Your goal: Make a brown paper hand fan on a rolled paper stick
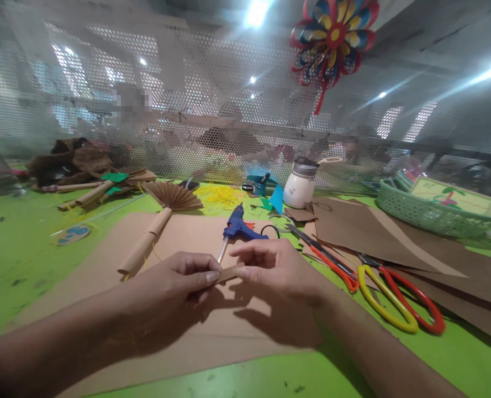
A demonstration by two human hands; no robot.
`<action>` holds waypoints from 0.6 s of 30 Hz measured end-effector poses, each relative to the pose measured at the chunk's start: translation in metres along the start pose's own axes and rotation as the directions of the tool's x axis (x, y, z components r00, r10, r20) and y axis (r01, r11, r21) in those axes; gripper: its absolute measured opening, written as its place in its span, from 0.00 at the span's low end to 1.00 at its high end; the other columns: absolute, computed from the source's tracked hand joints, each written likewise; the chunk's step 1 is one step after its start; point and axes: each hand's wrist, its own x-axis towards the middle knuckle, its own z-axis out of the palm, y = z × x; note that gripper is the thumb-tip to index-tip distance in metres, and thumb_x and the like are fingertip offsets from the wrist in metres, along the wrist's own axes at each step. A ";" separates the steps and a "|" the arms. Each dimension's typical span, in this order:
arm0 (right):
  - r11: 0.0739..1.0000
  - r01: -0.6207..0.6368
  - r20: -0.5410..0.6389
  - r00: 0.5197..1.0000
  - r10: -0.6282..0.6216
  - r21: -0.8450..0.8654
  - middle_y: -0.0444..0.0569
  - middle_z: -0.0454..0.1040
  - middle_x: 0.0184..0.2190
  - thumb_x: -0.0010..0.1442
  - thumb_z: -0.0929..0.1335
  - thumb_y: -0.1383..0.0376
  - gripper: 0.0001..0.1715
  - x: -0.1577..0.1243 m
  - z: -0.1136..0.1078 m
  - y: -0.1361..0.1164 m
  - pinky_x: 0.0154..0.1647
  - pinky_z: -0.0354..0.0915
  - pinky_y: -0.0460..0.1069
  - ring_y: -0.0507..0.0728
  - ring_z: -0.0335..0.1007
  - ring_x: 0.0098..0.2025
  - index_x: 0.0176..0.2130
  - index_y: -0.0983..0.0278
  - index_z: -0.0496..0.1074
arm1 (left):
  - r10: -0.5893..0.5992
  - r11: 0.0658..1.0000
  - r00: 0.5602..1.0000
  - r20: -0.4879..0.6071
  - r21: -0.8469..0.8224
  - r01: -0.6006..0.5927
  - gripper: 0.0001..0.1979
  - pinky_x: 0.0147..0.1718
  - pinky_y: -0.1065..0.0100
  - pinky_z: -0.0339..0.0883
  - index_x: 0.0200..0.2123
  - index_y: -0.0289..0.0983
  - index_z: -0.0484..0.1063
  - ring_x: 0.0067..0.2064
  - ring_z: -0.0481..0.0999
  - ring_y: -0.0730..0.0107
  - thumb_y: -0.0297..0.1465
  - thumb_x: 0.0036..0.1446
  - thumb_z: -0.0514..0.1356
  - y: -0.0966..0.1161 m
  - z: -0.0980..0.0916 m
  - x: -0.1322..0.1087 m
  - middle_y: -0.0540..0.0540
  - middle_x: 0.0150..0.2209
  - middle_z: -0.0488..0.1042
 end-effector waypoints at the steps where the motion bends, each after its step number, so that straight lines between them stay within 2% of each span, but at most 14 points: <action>1: 0.999 -0.049 0.010 0.999 0.049 0.007 0.48 0.76 0.33 0.53 0.72 0.65 0.13 0.000 0.002 -0.001 0.34 0.67 0.47 0.53 0.72 0.34 0.41 0.63 0.76 | 0.016 0.999 1.000 -0.026 0.045 -0.015 0.15 0.24 0.72 0.56 0.28 0.36 0.69 0.23 0.64 0.74 0.43 0.55 0.57 -0.001 0.001 0.000 0.54 0.20 0.65; 4: 0.989 -0.145 0.024 0.989 0.145 -0.019 0.47 0.76 0.28 0.52 0.72 0.65 0.07 0.000 0.011 -0.004 0.30 0.65 0.46 0.52 0.70 0.30 0.35 0.64 0.77 | 0.079 0.987 0.993 -0.093 0.148 -0.064 0.13 0.24 0.73 0.55 0.28 0.35 0.71 0.25 0.64 0.73 0.39 0.54 0.58 -0.004 0.004 0.001 0.53 0.22 0.67; 7: 0.987 -0.157 -0.015 0.988 0.156 -0.030 0.46 0.74 0.26 0.51 0.71 0.68 0.03 -0.001 0.019 -0.006 0.27 0.62 0.45 0.51 0.67 0.27 0.30 0.65 0.76 | 0.137 0.969 0.980 -0.142 0.226 -0.103 0.10 0.24 0.73 0.55 0.27 0.35 0.72 0.26 0.65 0.72 0.35 0.54 0.57 -0.003 0.007 0.000 0.52 0.23 0.69; 10: 0.988 -0.149 -0.068 0.986 0.151 0.034 0.44 0.72 0.24 0.50 0.71 0.69 0.02 -0.001 0.023 -0.005 0.26 0.60 0.45 0.50 0.64 0.26 0.29 0.65 0.75 | 0.184 0.957 0.964 -0.193 0.258 -0.131 0.09 0.25 0.73 0.57 0.26 0.36 0.72 0.27 0.66 0.71 0.33 0.53 0.56 0.000 0.011 -0.001 0.52 0.22 0.70; 14: 0.985 -0.137 -0.085 0.986 0.146 0.101 0.43 0.70 0.22 0.49 0.72 0.66 0.04 -0.001 0.023 -0.002 0.26 0.58 0.46 0.50 0.63 0.25 0.29 0.65 0.74 | 0.187 0.963 0.956 -0.228 0.237 -0.132 0.07 0.24 0.73 0.58 0.29 0.36 0.72 0.26 0.67 0.71 0.32 0.53 0.57 0.001 0.016 -0.002 0.51 0.23 0.71; 18: 0.970 -0.167 -0.083 0.980 0.184 0.176 0.42 0.68 0.19 0.48 0.73 0.64 0.07 0.000 0.022 0.002 0.26 0.56 0.47 0.50 0.61 0.24 0.28 0.66 0.74 | 0.126 0.991 0.965 -0.229 0.068 -0.113 0.03 0.22 0.73 0.61 0.31 0.36 0.67 0.24 0.69 0.72 0.29 0.53 0.57 -0.003 0.018 0.001 0.52 0.22 0.70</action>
